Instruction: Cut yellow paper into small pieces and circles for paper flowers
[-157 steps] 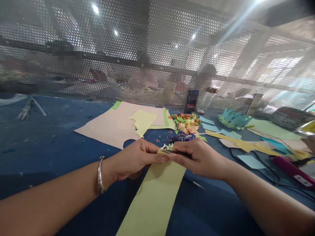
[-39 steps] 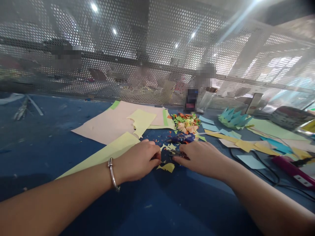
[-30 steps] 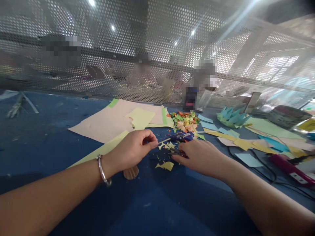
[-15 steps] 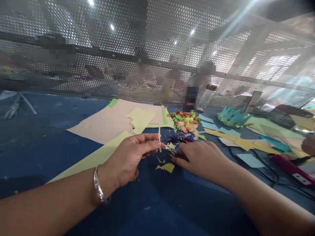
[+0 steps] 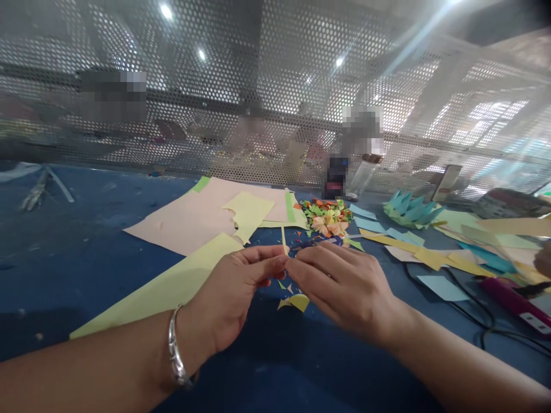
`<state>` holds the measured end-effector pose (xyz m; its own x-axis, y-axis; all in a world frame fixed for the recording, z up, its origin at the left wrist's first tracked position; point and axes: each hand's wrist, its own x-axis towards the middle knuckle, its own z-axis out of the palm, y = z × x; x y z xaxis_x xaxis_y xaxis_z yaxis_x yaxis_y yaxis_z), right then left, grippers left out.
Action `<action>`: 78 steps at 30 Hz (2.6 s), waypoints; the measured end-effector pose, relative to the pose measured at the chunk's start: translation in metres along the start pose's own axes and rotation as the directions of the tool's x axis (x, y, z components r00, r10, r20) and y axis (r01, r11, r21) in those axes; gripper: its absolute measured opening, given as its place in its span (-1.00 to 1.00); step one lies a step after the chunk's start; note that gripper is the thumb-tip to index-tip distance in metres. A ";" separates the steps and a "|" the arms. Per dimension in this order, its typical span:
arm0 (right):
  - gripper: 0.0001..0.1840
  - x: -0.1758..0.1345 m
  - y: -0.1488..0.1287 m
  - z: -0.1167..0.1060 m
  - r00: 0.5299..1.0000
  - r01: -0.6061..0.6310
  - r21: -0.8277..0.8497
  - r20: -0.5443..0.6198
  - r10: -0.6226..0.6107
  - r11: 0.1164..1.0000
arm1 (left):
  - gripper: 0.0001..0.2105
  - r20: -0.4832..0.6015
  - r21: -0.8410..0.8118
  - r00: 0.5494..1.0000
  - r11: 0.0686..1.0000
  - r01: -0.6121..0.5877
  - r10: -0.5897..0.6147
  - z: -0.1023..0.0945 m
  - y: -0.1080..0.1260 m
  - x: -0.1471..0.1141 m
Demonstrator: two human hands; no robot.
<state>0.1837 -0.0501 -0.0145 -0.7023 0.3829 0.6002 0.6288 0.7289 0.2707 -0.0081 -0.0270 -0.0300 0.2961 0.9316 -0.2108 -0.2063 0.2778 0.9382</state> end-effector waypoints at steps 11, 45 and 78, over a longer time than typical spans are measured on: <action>-0.89 -0.002 0.001 -0.001 0.999 0.017 0.086 -0.044 -0.013 0.996 | -0.83 0.046 -0.026 0.998 0.999 -0.036 0.037 0.002 0.002 -0.001; -0.92 0.005 0.005 0.006 0.768 -0.569 0.671 0.225 0.600 0.476 | -0.82 0.242 0.367 0.965 0.911 -0.189 0.103 0.002 0.009 -0.003; -0.89 0.003 0.007 0.004 0.774 -0.528 0.742 0.220 0.594 0.413 | -0.77 0.295 0.540 0.944 0.791 -0.289 0.144 -0.001 0.008 -0.007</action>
<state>0.1847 -0.0416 -0.0144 -0.2434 0.8540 0.4599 0.3827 0.5202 -0.7635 -0.0129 -0.0306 -0.0215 0.5253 0.8507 0.0173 0.2544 -0.1764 0.9509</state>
